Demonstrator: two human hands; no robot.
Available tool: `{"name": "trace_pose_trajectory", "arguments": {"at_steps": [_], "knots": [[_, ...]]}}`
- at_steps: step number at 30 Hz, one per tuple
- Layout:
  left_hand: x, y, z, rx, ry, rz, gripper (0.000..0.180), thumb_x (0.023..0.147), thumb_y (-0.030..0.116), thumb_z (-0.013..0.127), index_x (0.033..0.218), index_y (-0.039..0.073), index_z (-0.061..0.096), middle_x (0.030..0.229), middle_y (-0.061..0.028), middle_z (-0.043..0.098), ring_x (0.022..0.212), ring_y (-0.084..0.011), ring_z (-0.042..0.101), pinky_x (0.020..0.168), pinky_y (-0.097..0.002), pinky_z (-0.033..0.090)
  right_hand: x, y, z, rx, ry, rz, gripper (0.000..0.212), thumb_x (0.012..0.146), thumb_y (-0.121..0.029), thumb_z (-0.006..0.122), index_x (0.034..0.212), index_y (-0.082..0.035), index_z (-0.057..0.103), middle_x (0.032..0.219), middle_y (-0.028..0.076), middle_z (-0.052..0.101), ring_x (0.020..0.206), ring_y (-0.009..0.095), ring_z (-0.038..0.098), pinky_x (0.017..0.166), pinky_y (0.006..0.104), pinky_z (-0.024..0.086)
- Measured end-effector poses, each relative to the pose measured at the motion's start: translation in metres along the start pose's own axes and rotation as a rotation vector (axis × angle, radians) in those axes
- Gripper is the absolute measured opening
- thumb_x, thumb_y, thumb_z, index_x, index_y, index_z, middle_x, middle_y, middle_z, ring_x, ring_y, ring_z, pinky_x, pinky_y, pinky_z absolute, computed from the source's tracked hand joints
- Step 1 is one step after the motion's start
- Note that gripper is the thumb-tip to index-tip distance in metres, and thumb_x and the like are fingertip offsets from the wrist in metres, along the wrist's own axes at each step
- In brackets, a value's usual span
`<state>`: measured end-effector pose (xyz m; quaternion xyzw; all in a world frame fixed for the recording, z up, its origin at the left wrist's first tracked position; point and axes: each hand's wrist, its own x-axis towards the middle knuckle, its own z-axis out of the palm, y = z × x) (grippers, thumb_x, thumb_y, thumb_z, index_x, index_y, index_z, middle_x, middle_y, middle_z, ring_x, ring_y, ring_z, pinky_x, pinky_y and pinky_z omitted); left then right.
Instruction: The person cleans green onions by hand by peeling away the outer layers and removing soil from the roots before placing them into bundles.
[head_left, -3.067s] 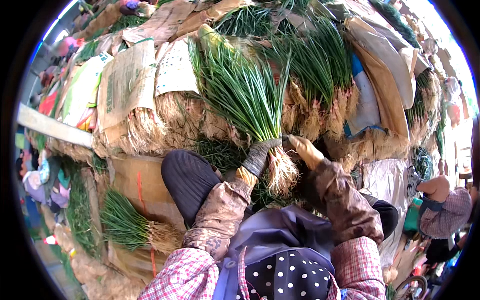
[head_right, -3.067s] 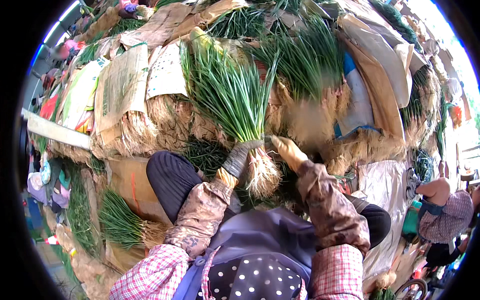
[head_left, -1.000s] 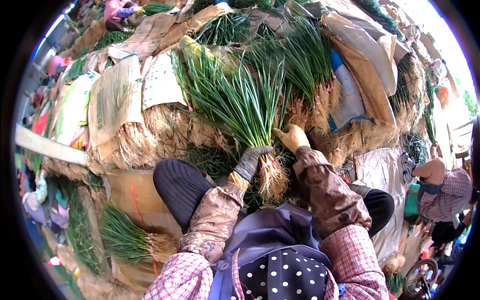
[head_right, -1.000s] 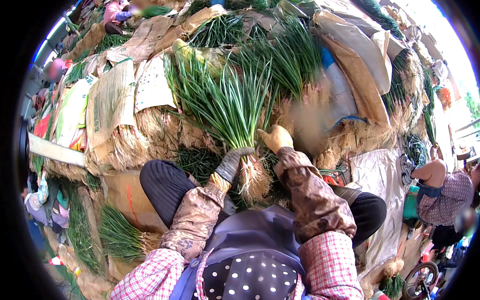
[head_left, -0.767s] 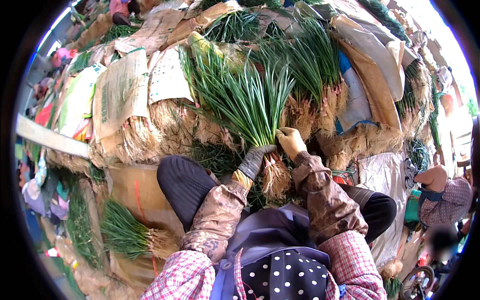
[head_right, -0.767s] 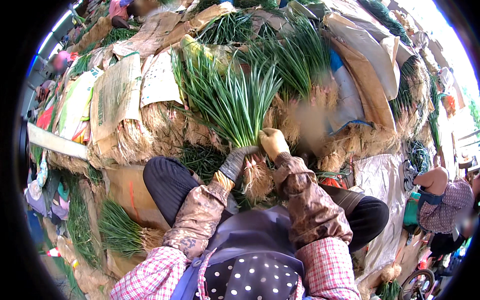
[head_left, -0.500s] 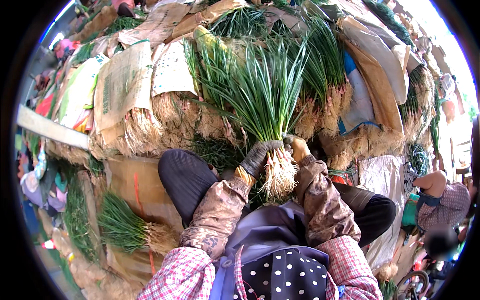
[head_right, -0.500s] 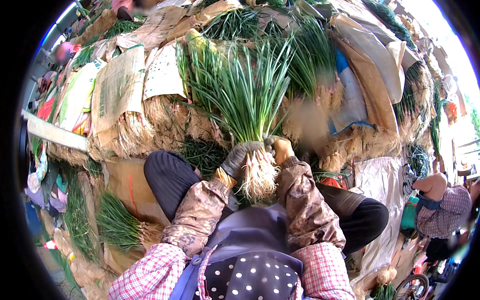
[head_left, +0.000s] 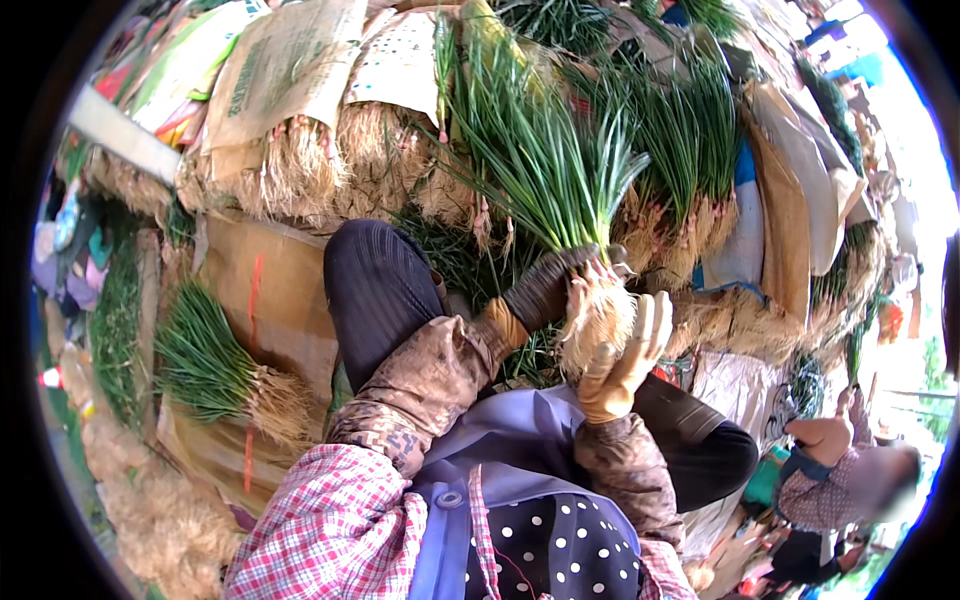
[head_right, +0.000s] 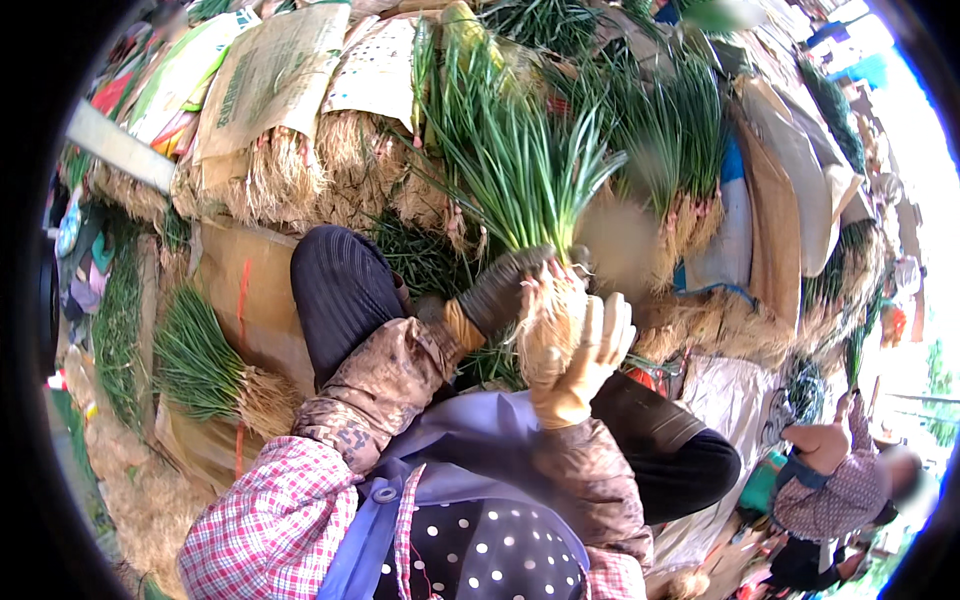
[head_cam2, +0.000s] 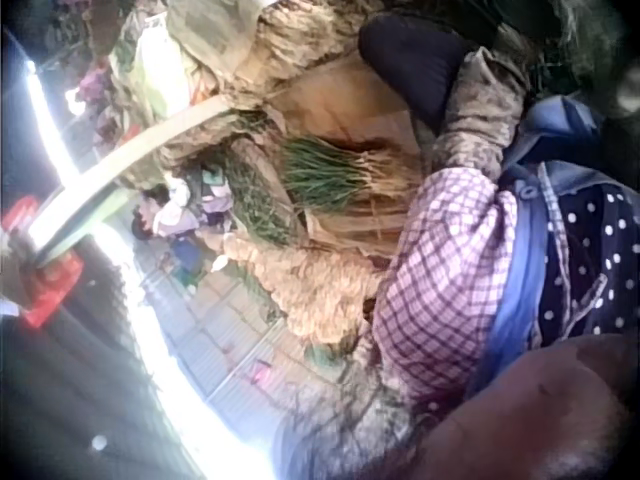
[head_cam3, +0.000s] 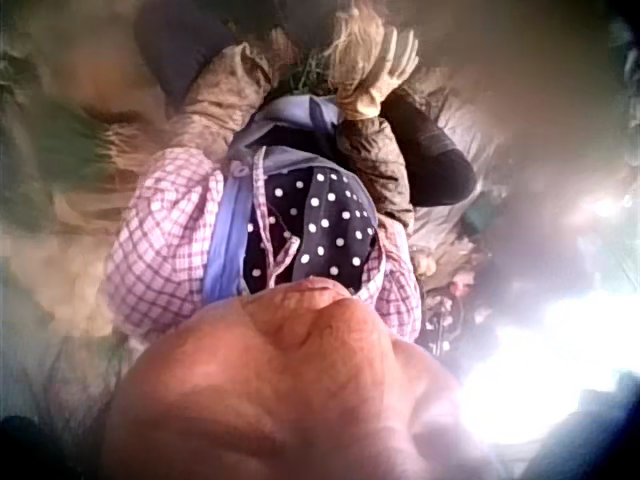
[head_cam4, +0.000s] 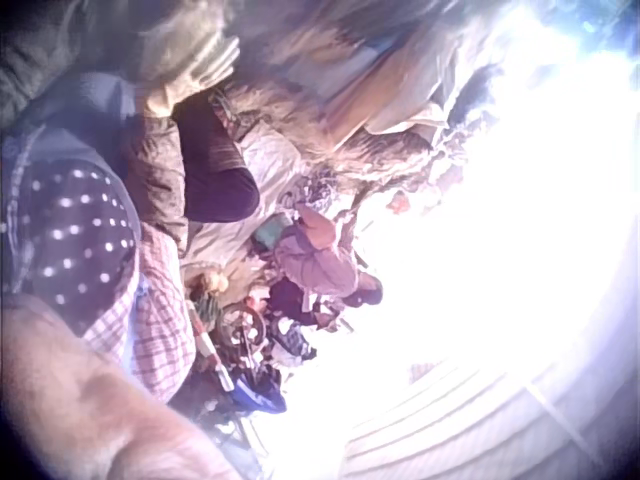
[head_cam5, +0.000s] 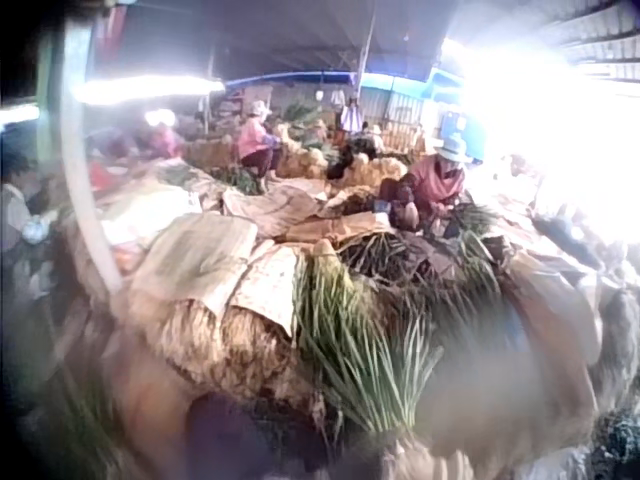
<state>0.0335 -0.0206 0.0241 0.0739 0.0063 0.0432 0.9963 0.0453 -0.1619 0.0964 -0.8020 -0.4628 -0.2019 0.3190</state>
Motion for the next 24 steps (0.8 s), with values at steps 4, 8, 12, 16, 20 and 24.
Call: {"name": "trace_pose_trajectory", "arguments": {"at_steps": [4, 8, 12, 16, 20, 24], "knots": [[-0.020, -0.043, -0.007, 0.312, -0.282, 0.389, 0.046, 0.083, 0.013, 0.054, 0.125, 0.006, 0.038, 0.128, -0.0075, 0.039, 0.116, -0.0172, 0.039, 0.097, -0.0307, 0.033, 0.015, 0.000, 0.023, 0.045, -0.005, -0.099, 0.044, 0.086, -0.028, 0.040, 0.120, 0.001, 0.043, 0.122, 0.021, 0.042, 0.116, 0.038, 0.036, 0.099, 0.0472, 0.021], [-0.044, -0.032, 0.010, 0.196, -0.214, 0.428, 0.043, 0.083, 0.008, 0.052, 0.124, 0.006, 0.040, 0.129, -0.0078, 0.039, 0.119, -0.0179, 0.036, 0.100, -0.0302, 0.029, 0.006, -0.011, 0.026, -0.001, -0.131, -0.251, 0.042, 0.085, -0.025, 0.041, 0.117, 0.000, 0.048, 0.119, 0.017, 0.047, 0.115, 0.035, 0.038, 0.098, 0.0502, 0.020], [-0.044, -0.028, -0.003, 0.385, -0.213, 0.551, 0.033, 0.084, 0.012, 0.052, 0.116, 0.006, 0.048, 0.116, -0.0088, 0.050, 0.109, -0.0174, 0.045, 0.095, -0.0304, 0.034, 0.011, -0.027, 0.013, 0.186, -0.149, -0.253, 0.044, 0.086, -0.029, 0.043, 0.117, 0.001, 0.046, 0.120, 0.018, 0.045, 0.117, 0.033, 0.037, 0.098, 0.0480, 0.022], [-0.034, 0.019, 0.020, 0.647, 0.326, 0.008, 0.016, 0.079, 0.013, 0.059, 0.091, 0.002, 0.059, 0.071, -0.0040, 0.060, 0.063, -0.0078, 0.057, 0.053, -0.0213, 0.048, 0.024, -0.039, 0.004, 0.513, -0.159, 0.196, 0.063, 0.080, -0.031, 0.057, 0.127, 0.001, 0.031, 0.129, 0.019, 0.034, 0.118, 0.031, 0.035, 0.099, 0.0409, 0.025], [-0.039, 0.003, 0.000, 1.220, 0.585, 0.253, 0.024, 0.079, 0.019, 0.056, 0.093, 0.001, 0.053, 0.079, -0.0171, 0.059, 0.064, -0.0213, 0.059, 0.056, -0.0324, 0.047, 0.047, -0.030, 0.046, 0.453, -0.627, 0.378, 0.078, 0.069, -0.024, 0.069, 0.130, -0.002, 0.025, 0.128, 0.020, 0.035, 0.112, 0.029, 0.040, 0.093, 0.0354, 0.033], [-0.034, -0.033, -0.018, 1.803, 0.802, 0.030, 0.062, 0.065, 0.029, 0.065, 0.113, -0.003, 0.040, 0.101, -0.0215, 0.054, 0.092, -0.0333, 0.054, 0.078, -0.0379, 0.045, 0.020, 0.066, 0.126, 1.047, -0.722, 0.873, 0.047, 0.074, -0.025, 0.064, 0.110, 0.000, 0.046, 0.099, 0.014, 0.058, 0.090, 0.024, 0.057, 0.079, 0.0297, 0.043]]}}
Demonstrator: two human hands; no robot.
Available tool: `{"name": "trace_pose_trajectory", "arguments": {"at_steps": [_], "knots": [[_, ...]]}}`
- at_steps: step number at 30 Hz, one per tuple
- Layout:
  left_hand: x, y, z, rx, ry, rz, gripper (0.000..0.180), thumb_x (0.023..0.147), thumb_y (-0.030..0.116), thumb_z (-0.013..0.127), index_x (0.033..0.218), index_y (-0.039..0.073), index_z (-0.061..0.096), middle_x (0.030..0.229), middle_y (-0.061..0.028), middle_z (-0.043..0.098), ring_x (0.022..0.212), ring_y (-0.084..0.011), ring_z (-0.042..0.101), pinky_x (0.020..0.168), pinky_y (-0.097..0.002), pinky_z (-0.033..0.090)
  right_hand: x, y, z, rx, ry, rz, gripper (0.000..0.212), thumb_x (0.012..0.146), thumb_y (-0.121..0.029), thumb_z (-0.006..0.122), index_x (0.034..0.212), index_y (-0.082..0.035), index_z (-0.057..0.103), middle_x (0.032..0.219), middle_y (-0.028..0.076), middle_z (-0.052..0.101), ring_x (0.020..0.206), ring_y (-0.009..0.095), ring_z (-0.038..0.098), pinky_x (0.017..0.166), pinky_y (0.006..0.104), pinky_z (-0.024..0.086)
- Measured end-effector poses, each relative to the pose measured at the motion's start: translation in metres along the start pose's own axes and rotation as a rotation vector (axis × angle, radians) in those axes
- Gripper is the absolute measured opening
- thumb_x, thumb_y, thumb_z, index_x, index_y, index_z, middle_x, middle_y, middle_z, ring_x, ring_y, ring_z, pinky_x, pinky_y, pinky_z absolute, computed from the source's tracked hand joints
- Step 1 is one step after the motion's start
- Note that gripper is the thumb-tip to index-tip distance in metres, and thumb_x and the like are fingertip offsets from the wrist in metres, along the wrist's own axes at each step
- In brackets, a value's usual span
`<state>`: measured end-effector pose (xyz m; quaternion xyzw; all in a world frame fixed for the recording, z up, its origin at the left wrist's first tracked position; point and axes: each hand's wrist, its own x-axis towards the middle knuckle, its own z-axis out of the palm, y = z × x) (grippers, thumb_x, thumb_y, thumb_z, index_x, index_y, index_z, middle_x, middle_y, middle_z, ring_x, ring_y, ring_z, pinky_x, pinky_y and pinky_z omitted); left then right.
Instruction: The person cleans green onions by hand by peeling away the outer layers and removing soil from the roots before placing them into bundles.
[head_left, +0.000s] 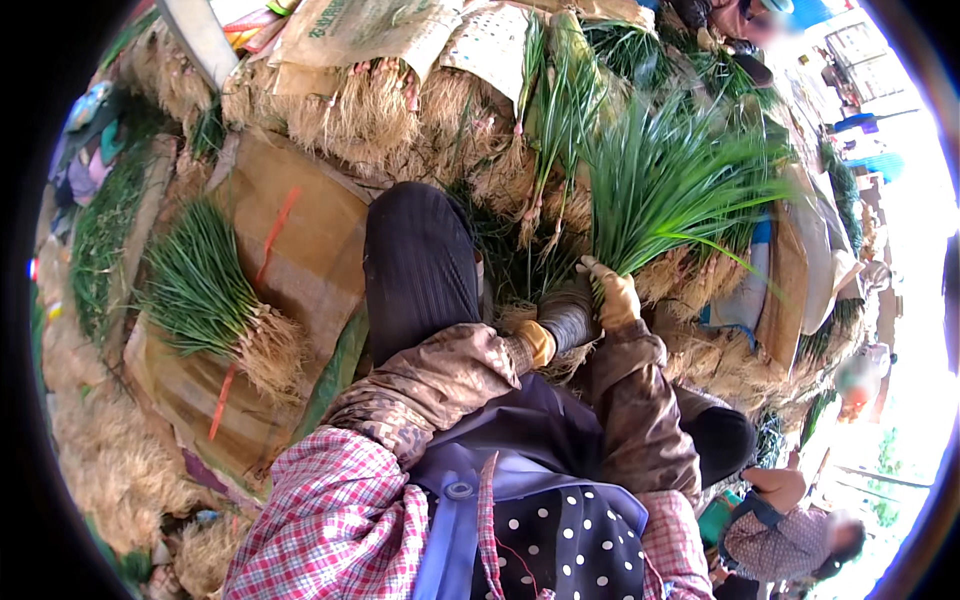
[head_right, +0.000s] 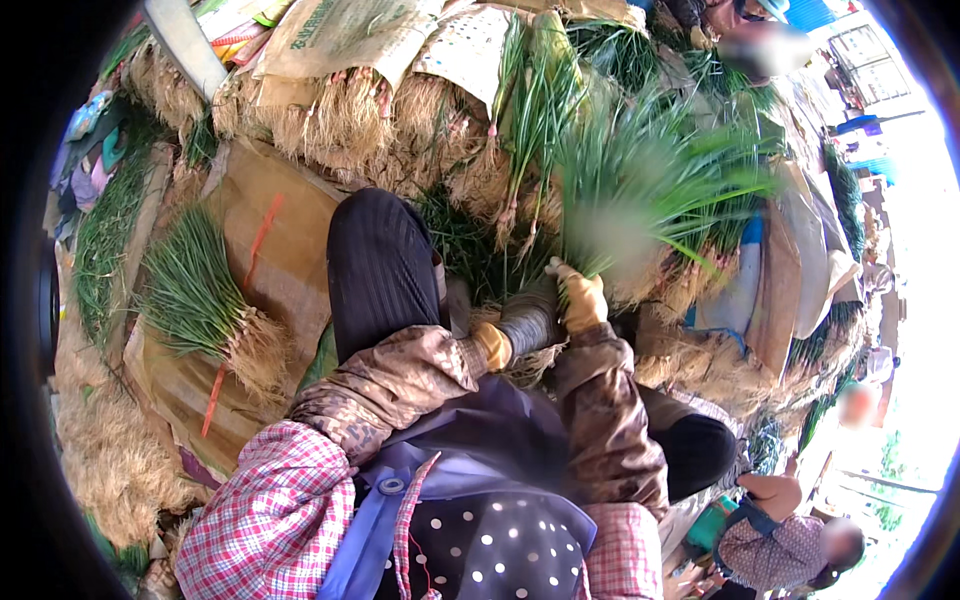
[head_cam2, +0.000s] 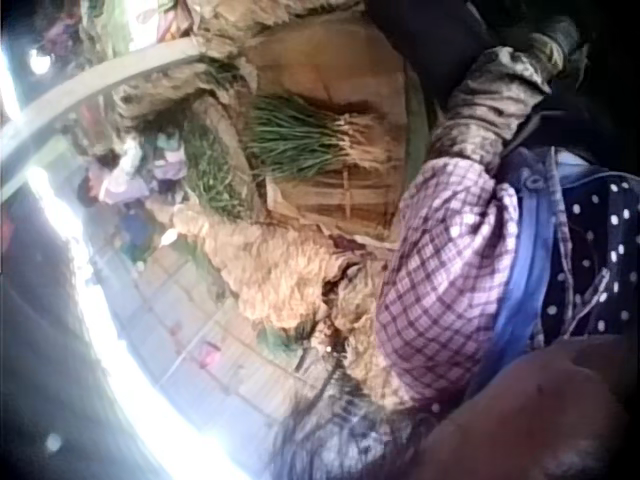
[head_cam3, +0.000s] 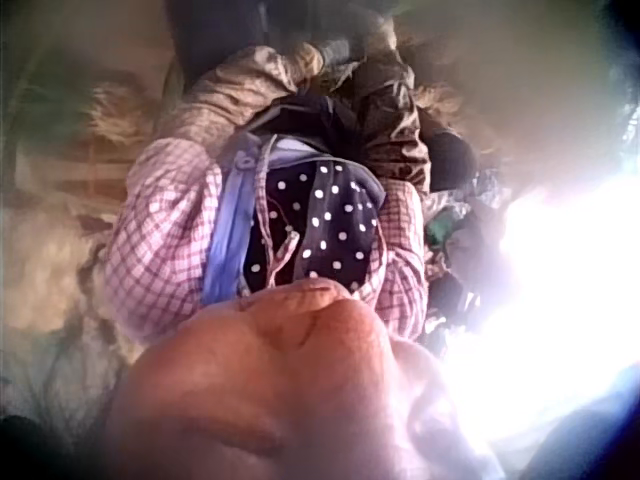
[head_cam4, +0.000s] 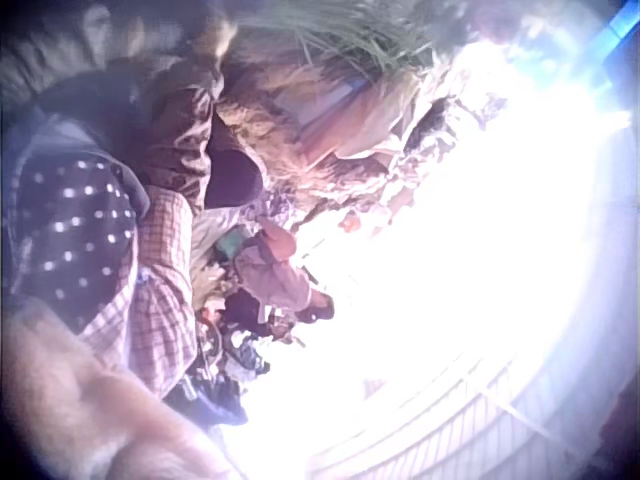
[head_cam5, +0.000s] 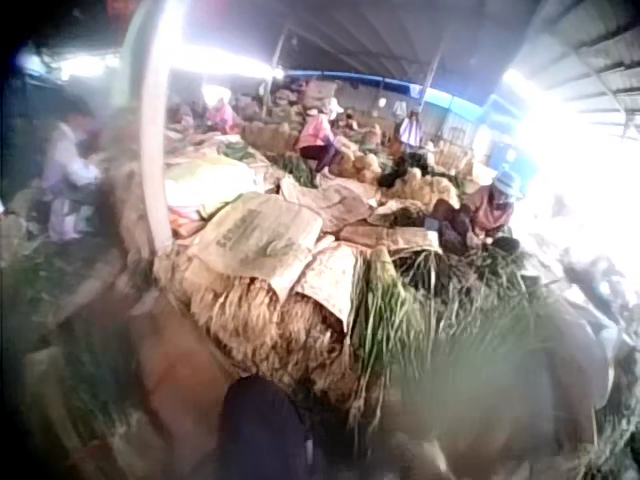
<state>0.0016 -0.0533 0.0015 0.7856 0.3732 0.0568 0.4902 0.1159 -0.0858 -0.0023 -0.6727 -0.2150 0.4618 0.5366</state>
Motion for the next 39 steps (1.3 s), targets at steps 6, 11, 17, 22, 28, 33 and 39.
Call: {"name": "trace_pose_trajectory", "arguments": {"at_steps": [6, 11, 17, 22, 28, 33, 39], "knots": [[-0.003, -0.039, -0.061, -0.609, -0.176, 0.240, 0.053, 0.075, 0.038, 0.064, 0.110, 0.000, 0.050, 0.099, -0.0089, 0.057, 0.092, -0.0145, 0.051, 0.080, -0.0274, 0.041, -0.005, -0.020, -0.029, 0.564, -0.182, 0.314, 0.028, 0.084, -0.015, 0.050, 0.106, 0.002, 0.050, 0.098, 0.015, 0.059, 0.087, 0.025, 0.059, 0.075, 0.0350, 0.051], [-0.005, -0.029, -0.078, -0.716, -0.174, 0.007, 0.083, 0.069, 0.051, 0.064, 0.127, 0.001, 0.032, 0.109, -0.0111, 0.052, 0.087, -0.0141, 0.052, 0.056, -0.0268, 0.047, -0.017, -0.029, -0.015, 0.511, -0.267, 0.127, 0.041, 0.083, -0.024, 0.052, 0.114, 0.003, 0.046, 0.104, 0.014, 0.057, 0.090, 0.027, 0.057, 0.078, 0.0414, 0.049], [0.029, -0.058, -0.054, -0.648, 0.016, 0.274, 0.067, 0.068, 0.033, 0.072, 0.118, -0.001, 0.041, 0.107, -0.0103, 0.051, 0.100, -0.0187, 0.046, 0.085, -0.0310, 0.039, -0.014, -0.040, 0.003, 0.083, -0.121, 0.029, 0.037, 0.082, -0.021, 0.052, 0.110, 0.004, 0.051, 0.104, 0.014, 0.058, 0.094, 0.022, 0.057, 0.091, 0.0325, 0.039], [0.016, -0.032, -0.054, -0.680, -0.150, 0.414, 0.062, 0.068, 0.035, 0.071, 0.112, 0.000, 0.045, 0.089, -0.0051, 0.055, 0.079, -0.0126, 0.052, 0.065, -0.0237, 0.042, -0.020, -0.047, -0.001, 0.143, -0.254, -0.125, 0.033, 0.080, -0.018, 0.055, 0.101, 0.007, 0.054, 0.095, 0.015, 0.061, 0.090, 0.022, 0.059, 0.084, 0.0313, 0.044], [-0.024, 0.010, -0.063, -1.212, -0.333, 0.267, 0.033, 0.077, 0.030, 0.062, 0.092, 0.001, 0.055, 0.067, -0.0043, 0.057, 0.053, -0.0114, 0.055, 0.044, -0.0202, 0.043, -0.046, -0.080, 0.019, -0.285, -0.193, -0.347, 0.048, 0.077, -0.036, 0.061, 0.103, 0.004, 0.053, 0.090, 0.011, 0.061, 0.081, 0.018, 0.056, 0.079, 0.0309, 0.043], [-0.055, -0.004, -0.079, -1.385, -0.685, 0.064, 0.031, 0.079, 0.024, 0.059, 0.091, -0.004, 0.057, 0.082, -0.0135, 0.061, 0.080, -0.0235, 0.060, 0.075, -0.0314, 0.048, -0.045, -0.079, 0.038, -0.794, -0.255, -0.296, 0.037, 0.082, -0.027, 0.057, 0.105, 0.002, 0.052, 0.093, 0.009, 0.058, 0.080, 0.014, 0.054, 0.072, 0.0279, 0.043], [-0.049, -0.017, -0.042, -1.465, -0.309, 0.058, 0.023, 0.075, 0.027, 0.061, 0.067, 0.005, 0.058, 0.052, -0.0028, 0.050, 0.042, -0.0090, 0.047, 0.039, -0.0203, 0.038, -0.046, -0.024, -0.017, -0.308, -0.128, -0.376, 0.038, 0.089, -0.021, 0.033, 0.119, 0.000, 0.044, 0.117, 0.012, 0.048, 0.109, 0.021, 0.045, 0.092, 0.0325, 0.035]]}}
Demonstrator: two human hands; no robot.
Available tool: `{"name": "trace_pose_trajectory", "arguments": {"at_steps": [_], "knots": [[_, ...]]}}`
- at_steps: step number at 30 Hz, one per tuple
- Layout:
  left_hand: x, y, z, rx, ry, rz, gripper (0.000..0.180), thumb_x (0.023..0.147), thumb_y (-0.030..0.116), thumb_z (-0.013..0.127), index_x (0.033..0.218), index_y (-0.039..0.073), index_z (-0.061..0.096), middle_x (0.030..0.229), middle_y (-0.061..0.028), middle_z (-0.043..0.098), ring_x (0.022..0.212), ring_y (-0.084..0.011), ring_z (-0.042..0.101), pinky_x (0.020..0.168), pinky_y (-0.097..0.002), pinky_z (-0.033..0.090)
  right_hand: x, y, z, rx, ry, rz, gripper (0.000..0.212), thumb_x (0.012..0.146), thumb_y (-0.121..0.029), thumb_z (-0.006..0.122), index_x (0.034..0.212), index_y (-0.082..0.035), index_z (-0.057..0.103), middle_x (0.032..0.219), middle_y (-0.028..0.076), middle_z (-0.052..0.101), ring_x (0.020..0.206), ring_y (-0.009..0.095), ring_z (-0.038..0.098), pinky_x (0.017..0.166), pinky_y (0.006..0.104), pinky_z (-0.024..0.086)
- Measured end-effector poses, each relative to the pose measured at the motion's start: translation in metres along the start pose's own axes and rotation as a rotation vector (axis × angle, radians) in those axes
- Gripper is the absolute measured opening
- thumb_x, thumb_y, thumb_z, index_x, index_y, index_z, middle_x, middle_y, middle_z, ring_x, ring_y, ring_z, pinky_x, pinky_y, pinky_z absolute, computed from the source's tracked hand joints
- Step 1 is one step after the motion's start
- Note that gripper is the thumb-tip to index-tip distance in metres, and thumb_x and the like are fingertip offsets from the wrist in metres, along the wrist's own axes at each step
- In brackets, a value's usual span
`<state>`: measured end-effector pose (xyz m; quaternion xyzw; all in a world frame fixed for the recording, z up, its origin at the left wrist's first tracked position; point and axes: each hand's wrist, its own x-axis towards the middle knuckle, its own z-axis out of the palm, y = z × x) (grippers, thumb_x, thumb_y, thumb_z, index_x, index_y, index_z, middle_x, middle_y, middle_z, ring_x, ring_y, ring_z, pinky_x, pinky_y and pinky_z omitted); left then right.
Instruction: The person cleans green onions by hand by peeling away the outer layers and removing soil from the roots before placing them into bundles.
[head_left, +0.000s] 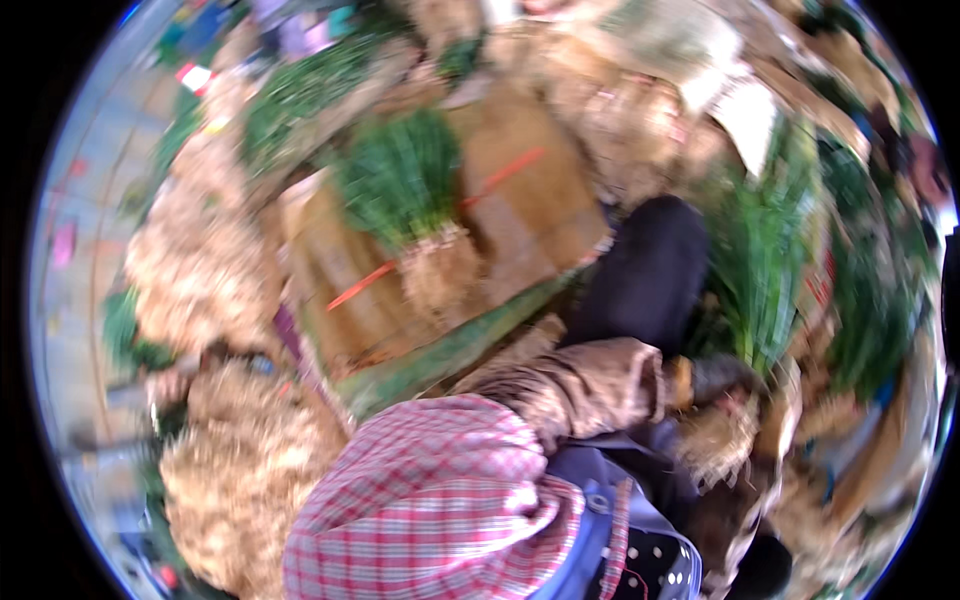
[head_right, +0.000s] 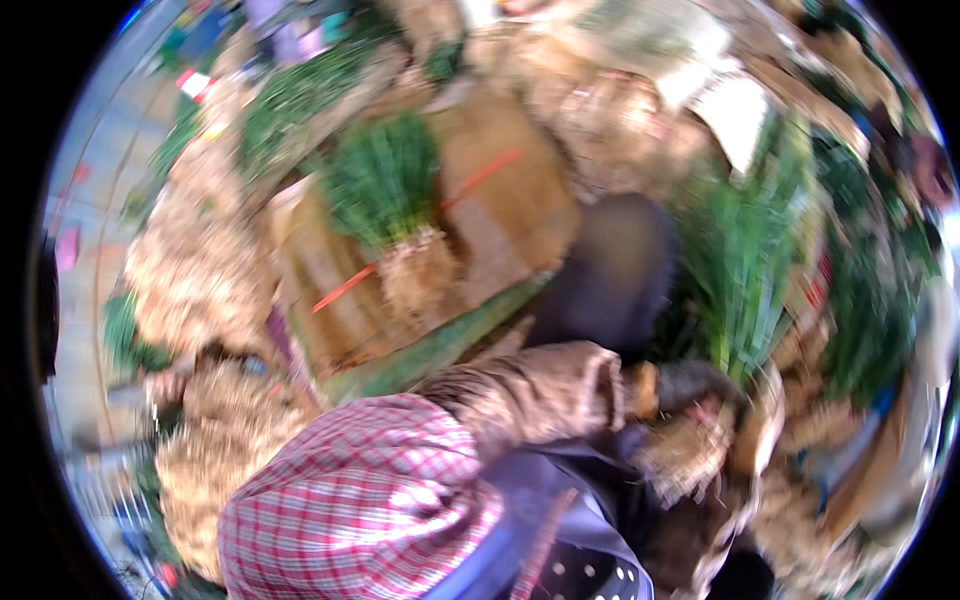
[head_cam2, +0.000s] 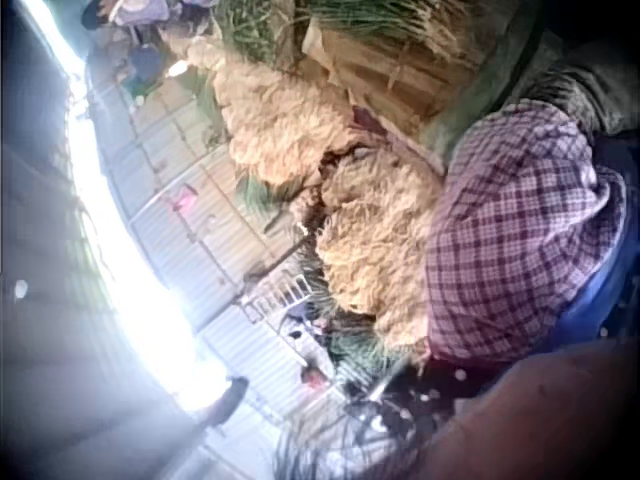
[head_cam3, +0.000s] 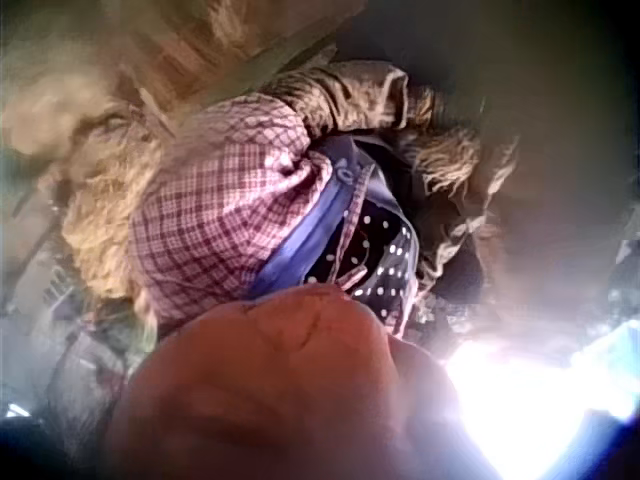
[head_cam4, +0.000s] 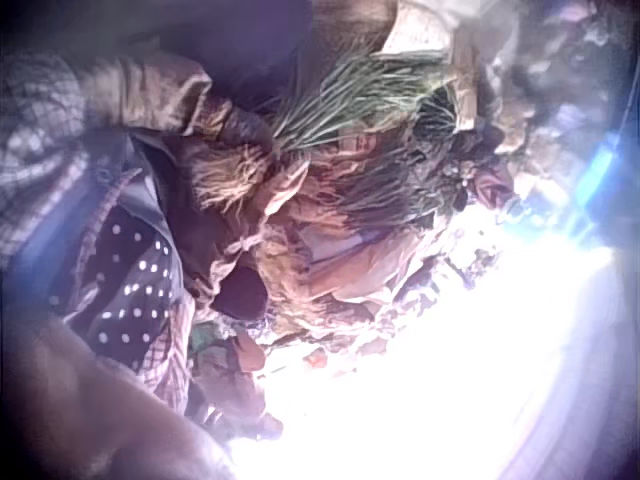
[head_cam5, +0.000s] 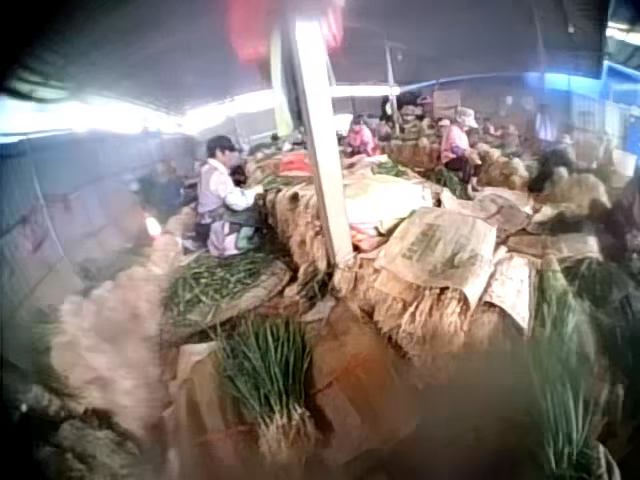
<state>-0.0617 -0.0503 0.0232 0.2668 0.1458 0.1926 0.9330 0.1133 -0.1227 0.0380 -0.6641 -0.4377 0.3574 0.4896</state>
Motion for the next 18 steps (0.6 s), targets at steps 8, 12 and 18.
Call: {"name": "trace_pose_trajectory", "arguments": {"at_steps": [8, 12, 18], "knots": [[0.008, -0.004, 0.034, -0.644, -0.275, 0.002, 0.015, 0.081, 0.008, 0.053, 0.091, -0.001, 0.059, 0.075, -0.0068, 0.062, 0.065, -0.0042, 0.056, 0.050, -0.0145, 0.043, -0.052, -0.089, 0.087, -0.983, 0.419, -0.820, 0.052, 0.089, -0.037, 0.033, 0.122, 0.003, 0.039, 0.127, 0.019, 0.037, 0.112, 0.035, 0.042, 0.093, 0.0419, 0.036], [0.005, 0.023, 0.023, -0.432, -0.369, 0.305, 0.018, 0.080, 0.003, 0.050, 0.095, 0.000, 0.058, 0.085, -0.0056, 0.062, 0.077, -0.0053, 0.056, 0.057, -0.0161, 0.045, -0.049, -0.084, 0.099, -0.491, 0.360, -0.717, 0.050, 0.089, -0.031, 0.033, 0.122, 0.006, 0.037, 0.124, 0.022, 0.038, 0.112, 0.034, 0.041, 0.089, 0.0405, 0.039], [-0.084, 0.139, 0.040, 1.203, 0.270, 0.961, 0.021, 0.079, 0.015, 0.051, 0.097, 0.005, 0.054, 0.095, -0.0107, 0.057, 0.074, -0.0169, 0.057, 0.057, -0.0277, 0.045, -0.010, -0.155, 0.138, -0.361, 0.061, -1.166, 0.055, 0.089, -0.036, 0.037, 0.126, 0.005, 0.032, 0.131, 0.021, 0.031, 0.113, 0.032, 0.040, 0.088, 0.0379, 0.039]]}}
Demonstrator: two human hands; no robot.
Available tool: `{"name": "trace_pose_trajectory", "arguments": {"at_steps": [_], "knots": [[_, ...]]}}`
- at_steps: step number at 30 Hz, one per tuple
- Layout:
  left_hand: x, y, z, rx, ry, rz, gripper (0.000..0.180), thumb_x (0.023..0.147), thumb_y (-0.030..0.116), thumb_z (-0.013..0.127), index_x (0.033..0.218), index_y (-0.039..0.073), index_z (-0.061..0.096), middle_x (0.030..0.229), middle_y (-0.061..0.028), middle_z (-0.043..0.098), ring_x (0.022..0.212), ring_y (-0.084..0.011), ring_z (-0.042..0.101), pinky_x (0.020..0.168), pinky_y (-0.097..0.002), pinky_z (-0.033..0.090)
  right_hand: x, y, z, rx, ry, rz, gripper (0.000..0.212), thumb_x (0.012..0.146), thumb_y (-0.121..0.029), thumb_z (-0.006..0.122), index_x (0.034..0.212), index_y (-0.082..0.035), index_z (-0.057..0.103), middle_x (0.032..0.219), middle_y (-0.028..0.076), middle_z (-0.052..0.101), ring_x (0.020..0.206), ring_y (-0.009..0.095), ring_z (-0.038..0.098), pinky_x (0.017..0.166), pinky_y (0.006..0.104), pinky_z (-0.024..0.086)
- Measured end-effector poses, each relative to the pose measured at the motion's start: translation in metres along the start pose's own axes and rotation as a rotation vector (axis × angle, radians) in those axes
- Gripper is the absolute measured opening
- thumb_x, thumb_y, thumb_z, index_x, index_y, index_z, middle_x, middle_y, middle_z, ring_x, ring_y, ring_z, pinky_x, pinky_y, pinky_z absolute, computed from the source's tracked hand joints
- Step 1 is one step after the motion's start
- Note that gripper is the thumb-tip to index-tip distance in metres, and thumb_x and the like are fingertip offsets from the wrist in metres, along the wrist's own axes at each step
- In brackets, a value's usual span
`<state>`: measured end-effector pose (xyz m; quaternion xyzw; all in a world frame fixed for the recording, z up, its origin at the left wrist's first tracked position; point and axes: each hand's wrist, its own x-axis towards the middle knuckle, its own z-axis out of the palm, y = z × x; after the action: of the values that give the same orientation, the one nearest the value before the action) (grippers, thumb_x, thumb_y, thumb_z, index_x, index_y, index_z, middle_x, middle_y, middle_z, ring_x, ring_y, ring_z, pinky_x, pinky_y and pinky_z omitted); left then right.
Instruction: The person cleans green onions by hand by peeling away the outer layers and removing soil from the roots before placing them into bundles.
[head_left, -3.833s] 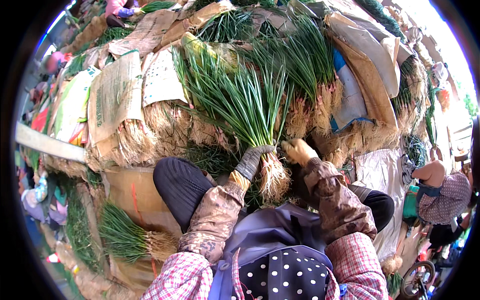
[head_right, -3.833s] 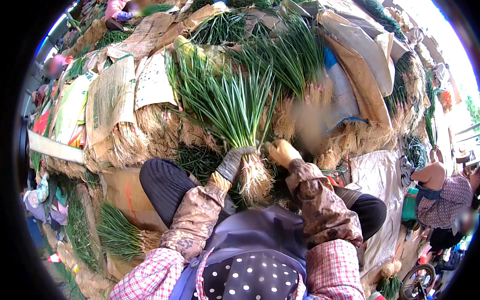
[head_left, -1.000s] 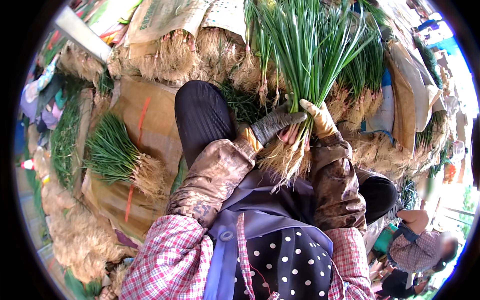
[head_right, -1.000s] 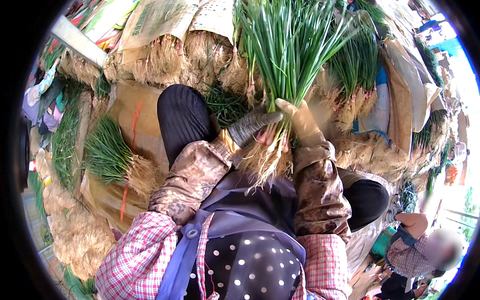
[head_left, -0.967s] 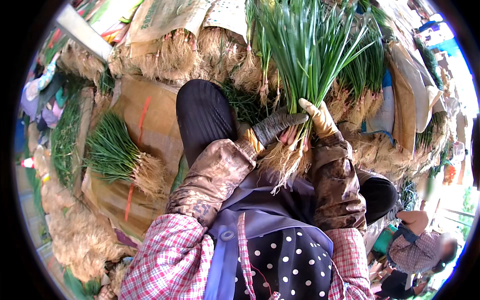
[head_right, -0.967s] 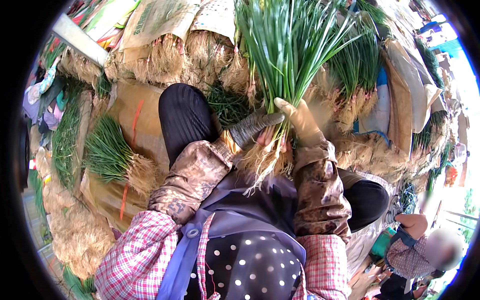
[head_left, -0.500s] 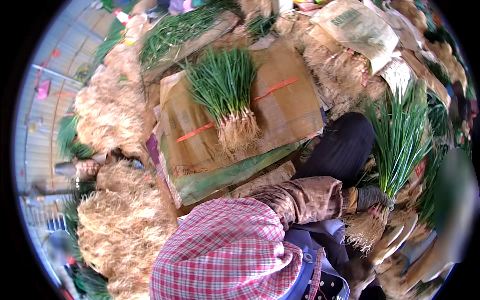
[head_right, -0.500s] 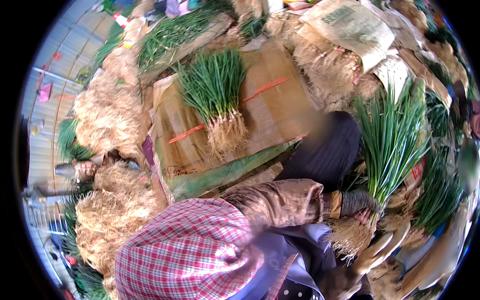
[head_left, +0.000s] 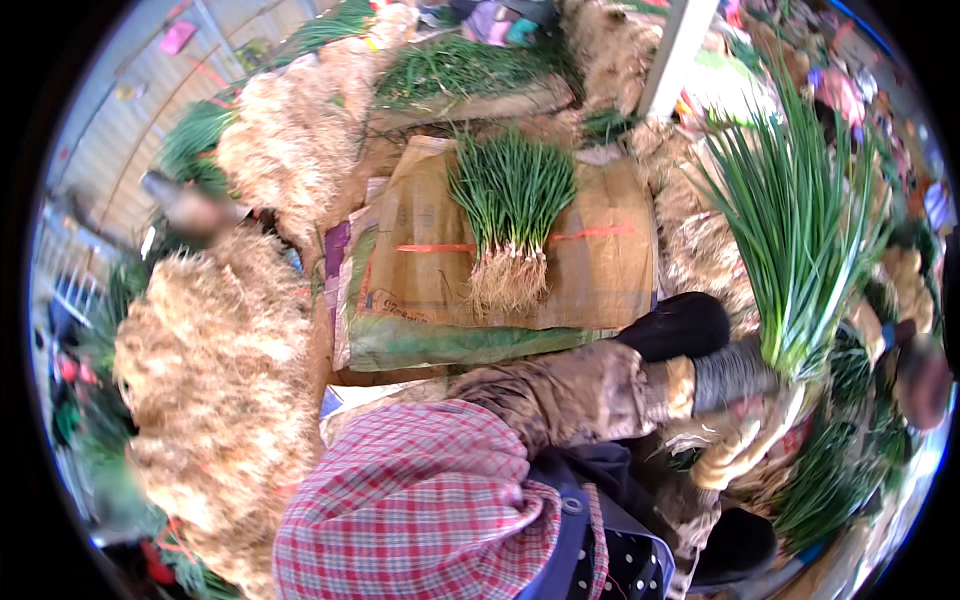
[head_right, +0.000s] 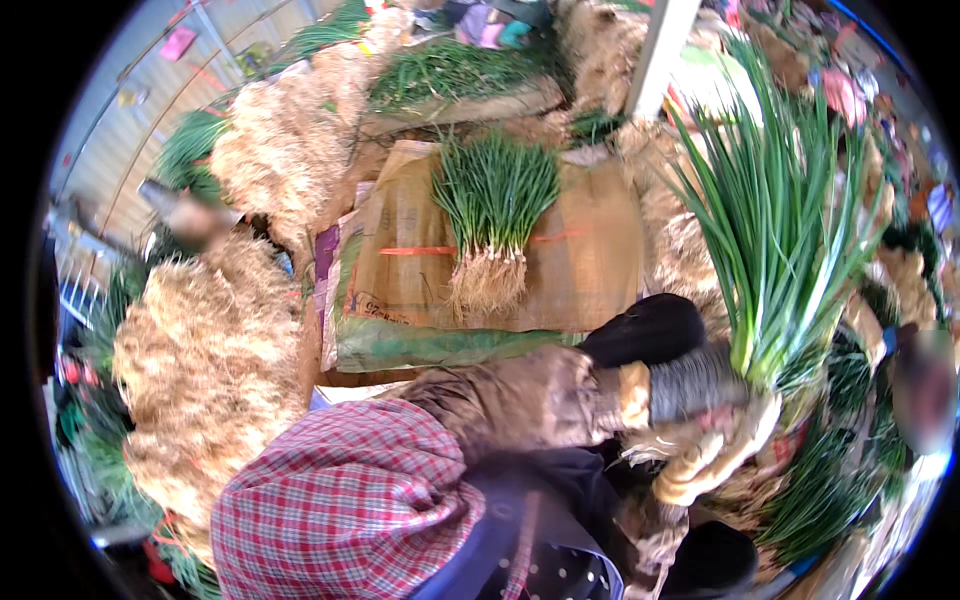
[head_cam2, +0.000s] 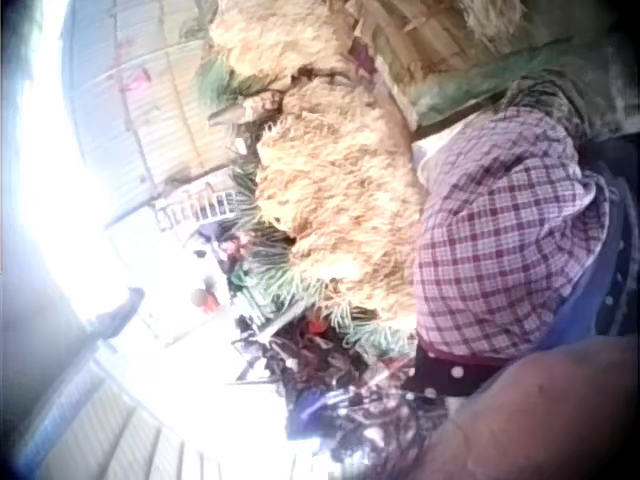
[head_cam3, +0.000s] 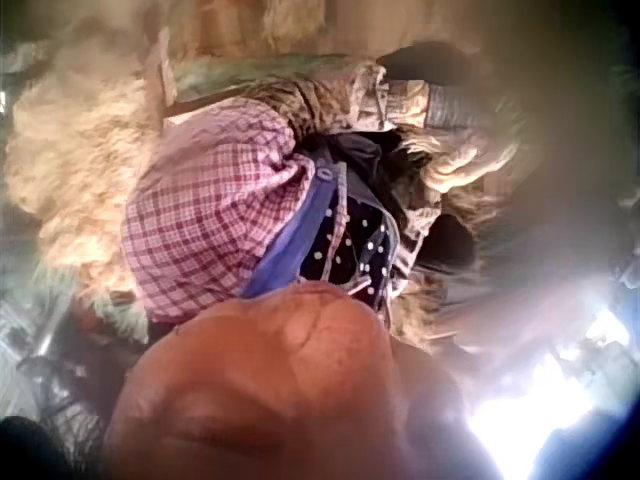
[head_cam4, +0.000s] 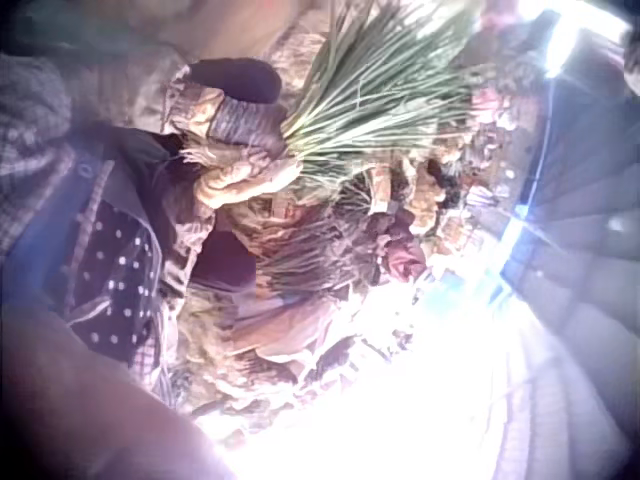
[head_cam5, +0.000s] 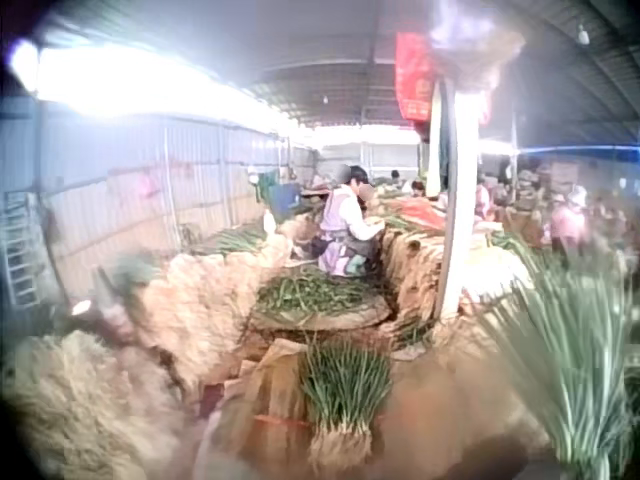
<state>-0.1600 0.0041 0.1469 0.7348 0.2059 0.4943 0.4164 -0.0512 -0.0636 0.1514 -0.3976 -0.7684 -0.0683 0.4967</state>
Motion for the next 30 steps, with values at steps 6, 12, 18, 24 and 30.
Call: {"name": "trace_pose_trajectory", "arguments": {"at_steps": [6, 12, 18, 24, 30], "knots": [[0.006, 0.107, -0.125, -0.391, 0.446, -0.388, 0.010, 0.070, 0.006, 0.067, 0.071, 0.001, 0.059, 0.056, -0.0056, 0.057, 0.039, -0.0049, 0.047, 0.032, -0.0149, 0.034, 0.106, -0.051, 0.064, 1.003, -0.004, 0.286, 0.063, 0.086, -0.035, 0.046, 0.131, 0.003, 0.022, 0.133, 0.020, 0.028, 0.116, 0.031, 0.038, 0.098, 0.0404, 0.030], [-0.010, 0.072, -0.249, -0.211, 0.597, -0.738, 0.013, 0.066, 0.008, 0.070, 0.069, -0.002, 0.062, 0.058, -0.0079, 0.058, 0.042, -0.0113, 0.051, 0.035, -0.0202, 0.042, 0.144, -0.067, 0.164, 1.161, -0.583, 0.272, 0.071, 0.083, -0.032, 0.052, 0.133, 0.002, 0.014, 0.134, 0.022, 0.024, 0.121, 0.027, 0.032, 0.101, 0.0367, 0.029], [-0.143, -0.093, -0.267, -0.695, 0.750, -0.577, 0.022, 0.063, 0.003, 0.071, 0.080, -0.005, 0.059, 0.065, -0.0114, 0.061, 0.044, -0.0146, 0.054, 0.037, -0.0236, 0.043, 0.030, -0.037, 0.296, 1.408, -0.690, 0.957, 0.062, 0.084, -0.028, 0.053, 0.129, 0.002, 0.023, 0.117, 0.017, 0.045, 0.107, 0.023, 0.046, 0.093, 0.0319, 0.036], [-0.269, -0.240, -0.230, -0.694, 0.900, -1.277, 0.015, 0.077, 0.011, 0.058, 0.074, -0.002, 0.065, 0.057, -0.0069, 0.059, 0.038, -0.0060, 0.044, 0.036, -0.0185, 0.036, -0.103, 0.008, 0.381, 0.840, -1.283, 1.004, 0.050, 0.084, -0.038, 0.051, 0.122, -0.006, 0.043, 0.125, 0.013, 0.041, 0.115, 0.020, 0.040, 0.093, 0.0297, 0.034], [-0.256, -0.200, -0.237, -0.478, 0.832, -1.048, 0.014, 0.074, 0.010, 0.061, 0.083, 0.000, 0.065, 0.050, -0.0045, 0.056, 0.036, -0.0082, 0.048, 0.036, -0.0211, 0.038, -0.094, 0.026, 0.429, 0.880, -1.140, 1.045, 0.066, 0.079, -0.039, 0.059, 0.120, 0.008, 0.039, 0.114, 0.018, 0.049, 0.107, 0.023, 0.046, 0.091, 0.0273, 0.034]]}}
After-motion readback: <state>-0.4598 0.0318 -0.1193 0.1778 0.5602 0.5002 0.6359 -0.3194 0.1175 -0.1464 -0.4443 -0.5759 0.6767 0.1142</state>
